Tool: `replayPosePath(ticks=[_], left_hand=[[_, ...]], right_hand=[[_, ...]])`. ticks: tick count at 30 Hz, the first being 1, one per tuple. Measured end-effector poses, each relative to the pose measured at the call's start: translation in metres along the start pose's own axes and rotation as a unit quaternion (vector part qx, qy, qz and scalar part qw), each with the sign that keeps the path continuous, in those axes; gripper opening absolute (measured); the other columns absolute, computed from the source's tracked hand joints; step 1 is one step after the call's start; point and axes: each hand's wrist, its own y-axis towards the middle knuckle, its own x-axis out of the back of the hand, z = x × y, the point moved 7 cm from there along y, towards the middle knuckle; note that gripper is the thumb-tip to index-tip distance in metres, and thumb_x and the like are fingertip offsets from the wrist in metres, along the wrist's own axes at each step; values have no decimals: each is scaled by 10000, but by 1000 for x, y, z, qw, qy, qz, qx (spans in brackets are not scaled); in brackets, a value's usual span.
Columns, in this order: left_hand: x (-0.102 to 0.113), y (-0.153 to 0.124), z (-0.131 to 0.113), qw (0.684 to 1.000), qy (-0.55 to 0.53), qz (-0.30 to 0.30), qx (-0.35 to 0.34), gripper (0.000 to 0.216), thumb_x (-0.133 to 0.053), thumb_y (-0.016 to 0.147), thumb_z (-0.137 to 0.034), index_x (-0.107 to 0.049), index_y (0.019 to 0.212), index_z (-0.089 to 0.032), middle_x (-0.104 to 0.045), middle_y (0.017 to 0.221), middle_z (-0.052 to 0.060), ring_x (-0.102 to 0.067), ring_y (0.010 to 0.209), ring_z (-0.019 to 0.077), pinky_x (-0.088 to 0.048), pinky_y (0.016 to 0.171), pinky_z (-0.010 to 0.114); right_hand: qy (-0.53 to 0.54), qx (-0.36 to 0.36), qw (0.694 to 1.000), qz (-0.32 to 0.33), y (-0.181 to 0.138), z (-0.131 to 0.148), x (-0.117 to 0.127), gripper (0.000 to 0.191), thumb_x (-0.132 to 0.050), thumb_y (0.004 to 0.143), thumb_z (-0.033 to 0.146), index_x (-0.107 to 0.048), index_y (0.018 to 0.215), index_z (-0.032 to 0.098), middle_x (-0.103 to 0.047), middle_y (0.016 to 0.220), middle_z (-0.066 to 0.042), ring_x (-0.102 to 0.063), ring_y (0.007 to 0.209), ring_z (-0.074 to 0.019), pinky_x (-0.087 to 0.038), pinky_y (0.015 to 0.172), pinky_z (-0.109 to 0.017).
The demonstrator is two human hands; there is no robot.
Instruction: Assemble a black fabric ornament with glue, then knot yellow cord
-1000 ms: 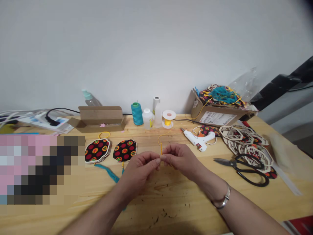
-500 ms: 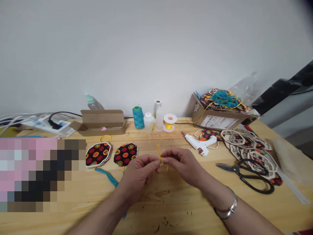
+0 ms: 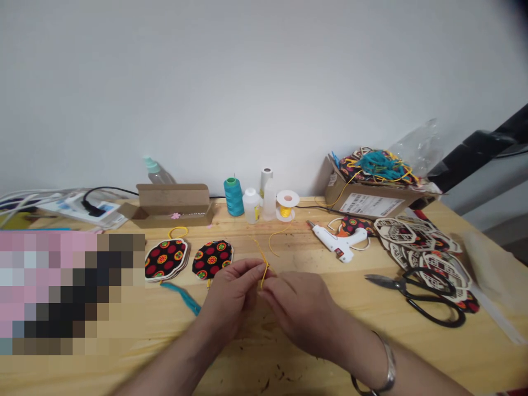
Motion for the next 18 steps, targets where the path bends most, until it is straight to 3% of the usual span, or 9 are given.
replayPosePath(ticks=[5,9,13,15,18], left_hand=[[0,3,3,999,-50,21,-3,150,-693,668,-274,-636,724,-147,-624,589,-23,-290,342,-9,-173,347,140],[2,2,4,998,-56,6,4,165,-714,635,-269,-619,702,-151,-548,494,-52,-357,355,13,-220,353,132],[2,-1,1,999,-42,-13,-7,167,-732,607,-248,-644,707,-148,-497,484,-67,-384,396,19,-246,368,122],[0,-2,0,1000,-19,-12,-13,141,-723,623,-253,-658,693,-148,-467,461,-75,-341,382,15,-213,348,122],[-6,-3,-3,999,2,18,-29,81,-700,656,-237,-679,671,-161,-504,474,-60,-419,445,32,-297,406,116]], right_hand=[[-108,114,987,20,-1,15,-8,212,-355,845,83,-560,829,134,-568,682,-50,-479,578,-164,-302,479,-306],[-39,120,992,5,1,13,0,206,-384,866,159,-572,785,152,-573,669,-41,-477,597,-150,-337,507,-294],[130,-43,985,-107,5,-19,20,166,-436,852,210,-583,789,164,-589,788,-66,-511,765,-167,-401,677,-313],[234,-155,951,-132,4,-39,17,134,-444,846,192,-575,828,167,-584,840,-64,-521,824,-164,-412,738,-315],[412,-270,867,-68,1,-55,-9,120,-485,832,268,-543,869,170,-588,802,-38,-546,752,-141,-439,678,-283]])
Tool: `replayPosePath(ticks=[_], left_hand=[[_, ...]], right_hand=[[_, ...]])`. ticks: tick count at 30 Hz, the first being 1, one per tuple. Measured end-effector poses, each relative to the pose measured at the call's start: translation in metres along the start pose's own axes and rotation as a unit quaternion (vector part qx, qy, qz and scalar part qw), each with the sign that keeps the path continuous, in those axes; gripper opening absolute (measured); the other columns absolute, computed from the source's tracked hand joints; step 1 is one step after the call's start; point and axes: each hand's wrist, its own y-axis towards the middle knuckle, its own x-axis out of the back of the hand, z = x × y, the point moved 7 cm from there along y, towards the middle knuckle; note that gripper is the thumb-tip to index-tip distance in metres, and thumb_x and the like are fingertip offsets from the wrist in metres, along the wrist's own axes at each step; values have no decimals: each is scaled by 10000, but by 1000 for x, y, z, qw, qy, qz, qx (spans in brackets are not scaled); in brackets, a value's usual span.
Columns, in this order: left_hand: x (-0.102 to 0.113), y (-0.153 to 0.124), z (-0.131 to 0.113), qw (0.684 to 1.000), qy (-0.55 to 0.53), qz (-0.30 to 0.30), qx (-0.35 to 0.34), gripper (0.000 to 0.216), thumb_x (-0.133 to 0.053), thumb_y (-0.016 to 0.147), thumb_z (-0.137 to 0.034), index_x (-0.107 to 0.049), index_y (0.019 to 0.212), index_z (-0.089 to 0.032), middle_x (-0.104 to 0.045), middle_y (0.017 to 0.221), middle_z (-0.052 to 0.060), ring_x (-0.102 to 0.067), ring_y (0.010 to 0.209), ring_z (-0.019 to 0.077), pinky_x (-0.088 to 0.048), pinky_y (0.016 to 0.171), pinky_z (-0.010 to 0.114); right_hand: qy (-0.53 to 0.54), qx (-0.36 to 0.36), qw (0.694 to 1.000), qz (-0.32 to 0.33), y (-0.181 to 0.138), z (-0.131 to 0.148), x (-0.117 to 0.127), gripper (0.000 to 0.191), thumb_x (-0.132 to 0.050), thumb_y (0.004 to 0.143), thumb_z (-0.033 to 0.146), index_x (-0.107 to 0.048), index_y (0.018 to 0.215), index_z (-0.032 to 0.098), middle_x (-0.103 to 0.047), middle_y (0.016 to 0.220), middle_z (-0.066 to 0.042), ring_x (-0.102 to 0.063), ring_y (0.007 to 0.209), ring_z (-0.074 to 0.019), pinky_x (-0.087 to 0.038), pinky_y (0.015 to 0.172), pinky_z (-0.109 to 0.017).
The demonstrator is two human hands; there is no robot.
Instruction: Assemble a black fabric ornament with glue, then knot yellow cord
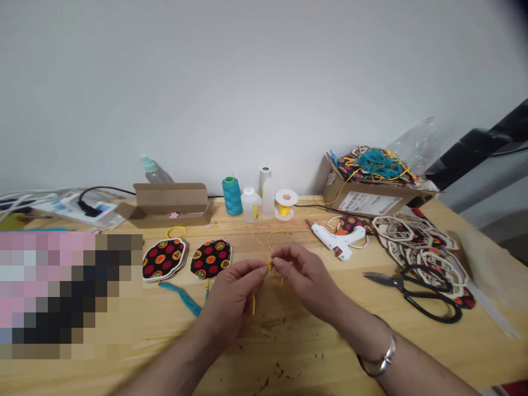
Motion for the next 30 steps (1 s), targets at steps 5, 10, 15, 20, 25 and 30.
replayPosePath(ticks=[5,10,15,20,25,30], left_hand=[[-13,-5,-3,996,38,75,-13,101,-639,714,-242,-703,673,-175,-644,620,-3,-569,660,109,-427,647,188],[-8,-5,0,996,76,45,10,112,-655,692,-259,-717,754,-190,-657,626,-3,-544,581,107,-400,556,196],[-6,-5,1,996,81,42,5,150,-663,687,-303,-708,749,-174,-565,520,-37,-424,457,63,-300,433,166],[-8,-5,-2,995,92,41,-4,176,-656,701,-327,-707,772,-174,-463,465,-69,-301,409,37,-204,385,159],[-6,-5,-2,990,138,27,18,199,-645,698,-361,-698,742,-174,-404,408,-87,-230,344,33,-141,349,178],[-5,-6,-6,992,128,20,-10,158,-666,680,-327,-705,692,-174,-496,465,-63,-349,418,49,-251,405,167]], right_hand=[[140,-104,981,83,-3,-19,-20,159,-491,823,346,-461,837,191,-552,605,23,-529,564,-112,-400,516,-223],[59,-64,995,40,-3,-10,-10,93,-497,808,259,-477,757,184,-421,551,58,-380,503,-77,-292,459,-193],[51,-61,997,22,0,-8,-5,106,-500,790,233,-476,705,176,-391,553,59,-348,515,-74,-283,478,-197],[52,-68,996,13,3,-10,-2,96,-496,775,220,-477,693,173,-398,544,59,-342,507,-75,-278,475,-201],[48,-74,996,14,4,-9,-1,94,-500,761,206,-486,675,172,-390,522,63,-332,488,-73,-273,468,-202],[47,-69,996,32,6,-11,-3,116,-505,768,228,-505,667,171,-407,526,60,-353,493,-73,-293,484,-204]])
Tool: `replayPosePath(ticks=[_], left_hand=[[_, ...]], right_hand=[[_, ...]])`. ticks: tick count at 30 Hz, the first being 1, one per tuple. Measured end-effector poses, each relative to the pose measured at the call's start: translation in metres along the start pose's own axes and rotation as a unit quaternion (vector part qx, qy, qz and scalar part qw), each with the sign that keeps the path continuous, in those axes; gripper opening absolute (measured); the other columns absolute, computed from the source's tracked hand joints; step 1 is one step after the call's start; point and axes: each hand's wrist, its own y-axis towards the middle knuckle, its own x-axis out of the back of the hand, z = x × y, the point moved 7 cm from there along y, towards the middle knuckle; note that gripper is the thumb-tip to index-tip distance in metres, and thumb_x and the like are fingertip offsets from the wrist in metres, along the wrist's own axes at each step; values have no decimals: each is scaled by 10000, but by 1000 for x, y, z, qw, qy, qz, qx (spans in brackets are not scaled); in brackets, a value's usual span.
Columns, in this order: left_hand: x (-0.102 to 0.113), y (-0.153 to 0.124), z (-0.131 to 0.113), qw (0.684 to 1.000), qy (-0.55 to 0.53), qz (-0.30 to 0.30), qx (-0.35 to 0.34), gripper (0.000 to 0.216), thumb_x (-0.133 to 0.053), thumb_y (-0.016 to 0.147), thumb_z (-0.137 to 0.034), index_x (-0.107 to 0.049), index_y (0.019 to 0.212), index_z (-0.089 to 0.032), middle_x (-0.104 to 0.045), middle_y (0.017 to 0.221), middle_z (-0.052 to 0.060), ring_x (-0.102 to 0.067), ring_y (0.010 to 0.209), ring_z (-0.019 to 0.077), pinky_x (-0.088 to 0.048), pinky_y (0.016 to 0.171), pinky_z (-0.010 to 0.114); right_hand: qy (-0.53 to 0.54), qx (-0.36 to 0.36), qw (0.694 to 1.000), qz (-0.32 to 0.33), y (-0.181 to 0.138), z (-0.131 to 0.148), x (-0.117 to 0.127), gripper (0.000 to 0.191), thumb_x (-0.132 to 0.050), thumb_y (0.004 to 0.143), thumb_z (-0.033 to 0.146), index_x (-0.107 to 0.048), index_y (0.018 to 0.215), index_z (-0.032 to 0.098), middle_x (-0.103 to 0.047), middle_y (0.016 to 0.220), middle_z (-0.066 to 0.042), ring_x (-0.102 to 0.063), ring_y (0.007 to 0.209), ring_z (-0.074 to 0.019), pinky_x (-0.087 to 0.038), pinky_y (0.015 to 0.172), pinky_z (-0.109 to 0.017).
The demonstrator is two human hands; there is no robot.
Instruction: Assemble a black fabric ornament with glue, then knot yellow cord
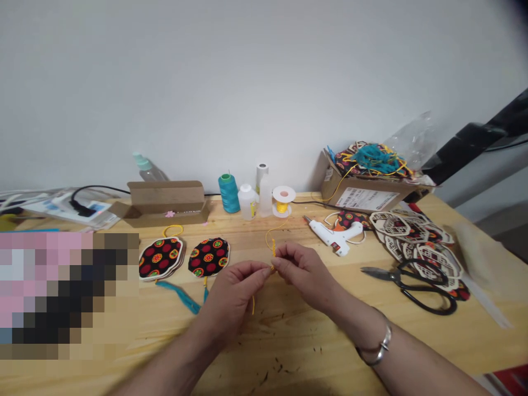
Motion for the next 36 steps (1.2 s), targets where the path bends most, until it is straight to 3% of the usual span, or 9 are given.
replayPosePath(ticks=[5,14,19,23,27,32,36], left_hand=[[-1,2,4,999,-40,9,9,128,-661,691,-304,-706,708,-186,-538,489,-59,-435,472,62,-327,467,164],[0,2,4,1000,9,7,5,162,-638,707,-328,-671,669,-174,-505,484,-67,-386,450,51,-286,440,160],[7,4,-9,993,110,-16,-48,174,-593,728,-331,-683,779,-191,-661,750,4,-564,742,142,-411,679,229],[14,5,-21,969,210,-64,-113,173,-573,724,-325,-676,699,-188,-632,984,51,-557,940,204,-405,813,301],[11,1,-26,947,268,-67,-165,189,-550,735,-299,-644,615,-188,-593,1079,77,-514,1048,228,-387,880,349],[1,-4,-21,943,268,-39,-195,158,-579,717,-281,-635,597,-194,-488,1273,67,-497,1086,236,-364,940,400],[-4,-4,-15,957,227,-16,-183,154,-589,713,-250,-630,578,-191,-468,1301,72,-460,1150,241,-340,978,391]], right_hand=[[3,-1,1000,31,3,-2,-1,100,-546,743,251,-557,695,164,-475,570,44,-410,527,-81,-330,513,-210],[-63,18,997,39,1,6,1,129,-552,741,194,-521,622,153,-462,566,45,-404,563,-83,-322,542,-208],[-125,33,992,15,0,11,7,130,-519,762,165,-512,633,154,-487,593,35,-424,590,-94,-319,557,-214],[-170,29,985,-18,3,9,13,123,-517,766,171,-521,644,158,-493,580,32,-428,579,-101,-310,549,-221],[-198,36,979,-40,3,9,16,119,-510,772,164,-536,655,160,-535,603,20,-454,592,-107,-315,561,-226],[-144,22,988,-43,3,6,15,131,-503,758,144,-541,634,162,-507,568,32,-433,553,-93,-316,541,-219],[-33,-14,999,-17,4,-4,10,118,-515,755,213,-552,654,167,-437,517,49,-374,478,-78,-292,476,-210]])
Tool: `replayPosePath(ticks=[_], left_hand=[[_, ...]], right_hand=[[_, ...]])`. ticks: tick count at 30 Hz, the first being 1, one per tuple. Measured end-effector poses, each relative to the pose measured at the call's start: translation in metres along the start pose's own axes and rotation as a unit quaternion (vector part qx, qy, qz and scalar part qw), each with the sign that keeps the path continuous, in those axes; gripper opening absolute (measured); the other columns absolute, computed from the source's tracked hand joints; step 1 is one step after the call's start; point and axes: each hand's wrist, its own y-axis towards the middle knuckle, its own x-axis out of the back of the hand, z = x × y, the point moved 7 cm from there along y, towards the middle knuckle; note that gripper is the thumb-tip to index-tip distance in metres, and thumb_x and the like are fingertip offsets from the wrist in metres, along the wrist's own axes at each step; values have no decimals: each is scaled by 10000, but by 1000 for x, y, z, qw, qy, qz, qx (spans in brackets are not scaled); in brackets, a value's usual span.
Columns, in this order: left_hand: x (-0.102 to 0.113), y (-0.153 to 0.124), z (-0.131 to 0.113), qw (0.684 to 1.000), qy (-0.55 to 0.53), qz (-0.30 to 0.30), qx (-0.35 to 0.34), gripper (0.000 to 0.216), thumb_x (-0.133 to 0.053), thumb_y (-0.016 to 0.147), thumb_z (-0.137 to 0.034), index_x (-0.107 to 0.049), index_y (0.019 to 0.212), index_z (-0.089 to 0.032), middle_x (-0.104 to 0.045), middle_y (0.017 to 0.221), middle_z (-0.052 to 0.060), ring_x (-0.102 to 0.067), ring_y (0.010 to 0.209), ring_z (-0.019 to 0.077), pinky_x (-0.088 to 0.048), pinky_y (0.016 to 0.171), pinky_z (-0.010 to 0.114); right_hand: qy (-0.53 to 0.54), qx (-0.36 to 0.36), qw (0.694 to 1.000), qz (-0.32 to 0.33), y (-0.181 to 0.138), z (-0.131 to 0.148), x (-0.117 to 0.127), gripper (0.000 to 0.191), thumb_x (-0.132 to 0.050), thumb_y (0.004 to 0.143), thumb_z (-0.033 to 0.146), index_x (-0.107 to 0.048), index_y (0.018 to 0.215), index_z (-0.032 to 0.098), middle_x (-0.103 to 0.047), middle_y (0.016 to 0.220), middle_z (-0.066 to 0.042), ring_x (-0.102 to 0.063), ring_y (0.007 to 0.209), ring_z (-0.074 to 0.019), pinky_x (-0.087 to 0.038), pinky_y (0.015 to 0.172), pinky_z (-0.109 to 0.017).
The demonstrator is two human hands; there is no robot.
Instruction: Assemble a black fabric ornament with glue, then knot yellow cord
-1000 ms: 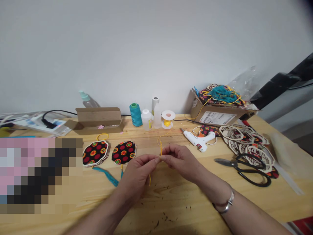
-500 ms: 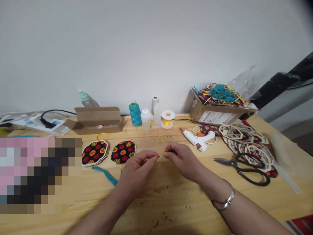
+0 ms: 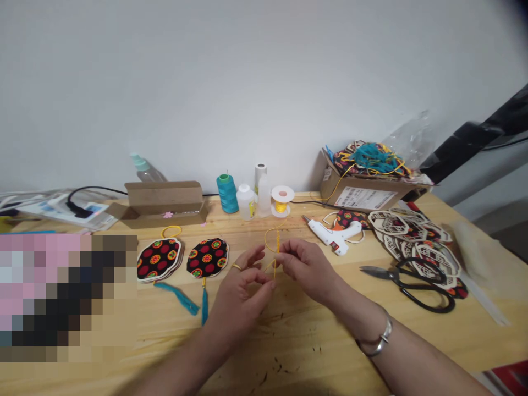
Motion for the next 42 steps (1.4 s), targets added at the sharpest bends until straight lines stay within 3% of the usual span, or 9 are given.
replayPosePath(ticks=[5,8,10,15,17,21,29,34,42], left_hand=[[-3,0,-1,1000,-13,21,12,182,-598,713,-227,-605,535,-191,-527,1240,74,-488,1122,233,-334,972,371],[-3,-1,-3,999,-6,29,11,174,-595,721,-220,-604,549,-192,-567,1178,85,-451,1159,239,-324,970,367],[-3,-1,-2,999,-35,30,19,147,-600,719,-217,-587,575,-188,-562,1175,93,-445,1166,241,-322,970,368],[-4,-1,4,973,-226,18,51,121,-598,731,-204,-479,750,-202,-532,1192,75,-527,1067,191,-402,898,335],[-6,-1,5,968,-239,31,67,166,-595,744,-216,-476,859,-206,-586,1076,61,-577,951,167,-433,830,308],[-7,-2,7,981,-166,48,89,236,-555,781,-255,-500,999,-185,-617,723,-4,-573,702,134,-426,650,241],[-1,2,4,989,-125,31,67,150,-582,739,-278,-654,832,-185,-663,796,21,-564,722,157,-406,627,233],[0,2,9,985,-123,36,113,139,-607,717,-307,-657,718,-177,-587,613,-26,-427,491,84,-299,457,195],[-6,-2,19,959,-214,61,174,174,-648,686,-341,-640,708,-168,-501,560,-60,-315,418,41,-208,396,173]], right_hand=[[204,-70,974,67,-3,-3,-16,128,-556,713,265,-512,651,162,-447,511,59,-318,415,-48,-218,406,-189],[246,-89,962,81,-5,0,-21,122,-562,692,246,-490,651,157,-514,551,40,-327,410,-36,-199,398,-183],[237,-85,965,72,-5,1,-19,119,-555,687,230,-475,634,161,-487,528,52,-330,408,-37,-210,400,-183],[160,-50,985,51,-2,-1,-14,156,-555,694,249,-466,593,171,-418,489,67,-325,418,-51,-243,415,-196],[111,-35,992,47,-2,-1,-13,158,-559,701,260,-487,595,167,-432,496,59,-343,437,-58,-263,431,-201],[39,-12,998,46,-2,-2,-13,125,-540,717,222,-532,608,159,-478,536,39,-401,498,-74,-304,470,-199],[24,6,999,47,-3,4,-10,108,-550,718,205,-561,620,161,-491,532,45,-416,505,-77,-325,492,-196],[44,-5,997,57,-2,4,-10,101,-564,700,208,-562,614,156,-509,536,39,-421,506,-75,-322,481,-193],[117,-64,986,96,-4,0,-14,119,-593,669,256,-543,632,155,-460,456,66,-338,408,-45,-237,401,-185]])
